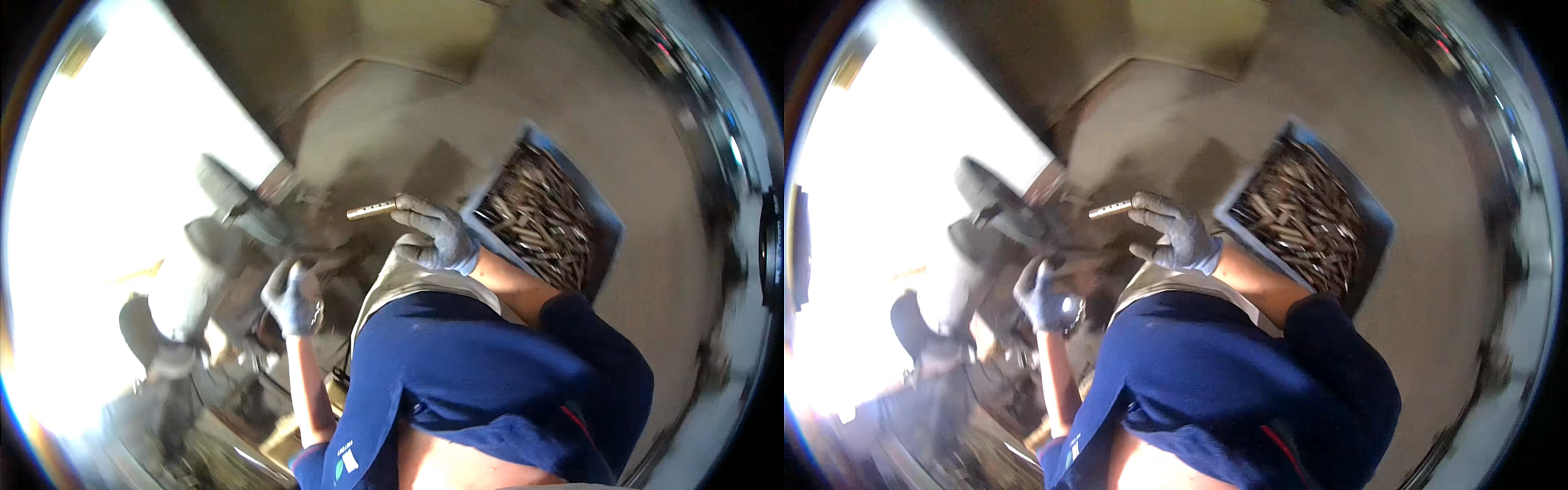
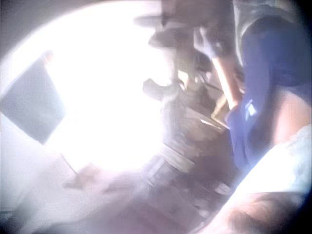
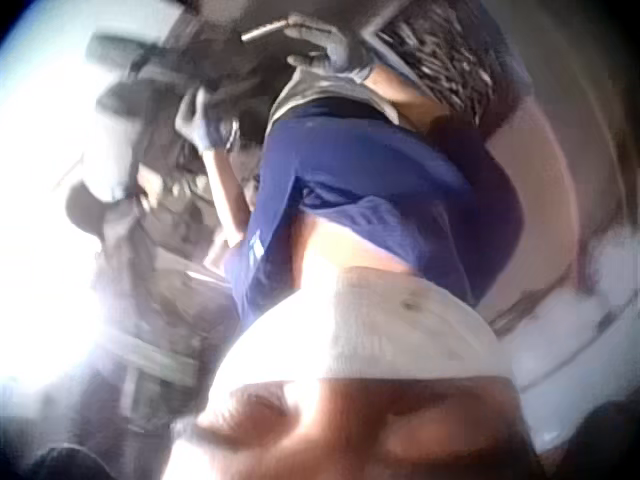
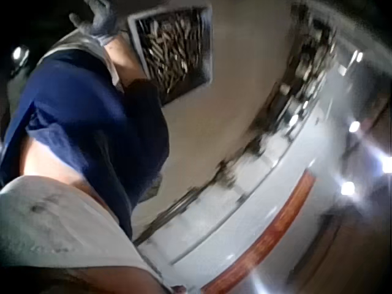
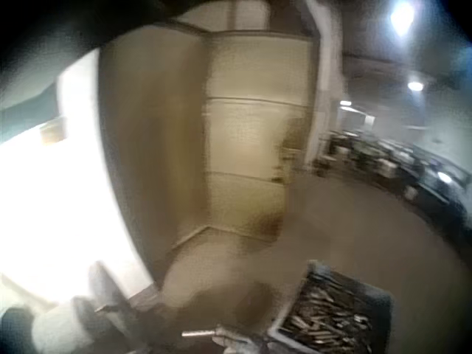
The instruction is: The person picks up small metal tubes from a bin, holds them against a rotating grinding wheel to smooth the edges, and places them into a separate bin.
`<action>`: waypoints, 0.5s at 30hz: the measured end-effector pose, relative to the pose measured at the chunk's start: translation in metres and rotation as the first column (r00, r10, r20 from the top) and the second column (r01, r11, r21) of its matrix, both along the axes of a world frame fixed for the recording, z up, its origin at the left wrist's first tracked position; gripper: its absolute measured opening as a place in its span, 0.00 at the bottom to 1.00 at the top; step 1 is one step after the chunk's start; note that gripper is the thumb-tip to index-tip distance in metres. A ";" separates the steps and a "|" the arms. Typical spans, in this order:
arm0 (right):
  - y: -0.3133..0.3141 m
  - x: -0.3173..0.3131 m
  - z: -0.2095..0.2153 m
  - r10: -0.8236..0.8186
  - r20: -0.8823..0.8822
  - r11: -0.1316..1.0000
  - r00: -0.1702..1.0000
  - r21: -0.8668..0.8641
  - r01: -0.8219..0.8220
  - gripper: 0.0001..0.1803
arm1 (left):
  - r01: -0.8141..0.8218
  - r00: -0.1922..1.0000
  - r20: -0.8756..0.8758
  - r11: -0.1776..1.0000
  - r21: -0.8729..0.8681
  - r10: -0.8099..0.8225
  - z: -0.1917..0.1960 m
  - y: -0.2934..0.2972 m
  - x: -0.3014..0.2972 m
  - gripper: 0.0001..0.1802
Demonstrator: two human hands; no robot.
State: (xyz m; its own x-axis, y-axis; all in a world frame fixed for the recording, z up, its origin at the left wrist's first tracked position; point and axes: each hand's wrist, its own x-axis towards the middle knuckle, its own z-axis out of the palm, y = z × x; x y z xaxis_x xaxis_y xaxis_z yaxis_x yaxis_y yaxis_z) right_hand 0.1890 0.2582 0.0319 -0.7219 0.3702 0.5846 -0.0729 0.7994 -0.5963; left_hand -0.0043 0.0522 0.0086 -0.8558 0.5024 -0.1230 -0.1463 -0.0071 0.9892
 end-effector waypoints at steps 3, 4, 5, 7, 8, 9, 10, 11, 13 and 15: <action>0.021 0.057 -0.010 -0.299 0.073 0.942 0.951 -0.137 0.307 0.25 | 0.055 0.998 -0.018 0.998 -0.026 -0.056 -0.031 -0.028 -0.005 0.09; 0.034 0.079 -0.023 -0.343 0.106 0.918 0.933 -0.170 0.357 0.22 | -0.023 0.992 0.123 0.998 0.062 0.015 -0.046 -0.035 -0.003 0.09; 0.043 0.100 -0.031 -0.364 0.139 0.897 0.921 -0.214 0.387 0.20 | -0.059 0.995 0.079 0.997 0.056 0.055 -0.076 -0.055 -0.013 0.10; 0.039 0.135 -0.024 -0.575 0.010 0.761 0.818 -0.360 0.539 0.16 | -0.050 0.981 0.193 0.994 0.094 0.031 -0.086 -0.069 -0.012 0.10; 0.040 0.155 -0.033 -0.614 0.009 0.662 0.790 -0.539 0.521 0.15 | -0.048 0.980 0.195 0.995 0.088 0.030 -0.091 -0.074 -0.014 0.11; 0.042 0.171 -0.039 -0.647 0.017 0.539 0.762 -0.697 0.472 0.14 | -0.052 0.979 0.199 0.996 0.079 0.035 -0.097 -0.081 -0.017 0.11; 0.043 0.188 -0.041 -0.712 0.103 0.471 0.695 -0.664 0.580 0.14 | -0.070 0.981 0.184 0.994 0.081 0.054 -0.102 -0.084 -0.021 0.11; 0.045 0.205 -0.042 -0.767 0.182 0.394 0.616 -0.624 0.675 0.15 | -0.067 0.977 0.208 0.996 0.064 0.052 -0.104 -0.087 -0.023 0.12; 0.046 0.236 -0.028 -0.743 0.291 0.341 0.602 -0.611 0.715 0.15 | -0.062 0.974 0.221 0.995 0.076 0.044 -0.108 -0.089 -0.026 0.11; 0.054 0.276 -0.054 -0.752 0.272 0.271 0.601 -0.702 0.658 0.19 | -0.079 0.966 0.250 0.995 0.053 0.063 -0.111 -0.088 -0.030 0.11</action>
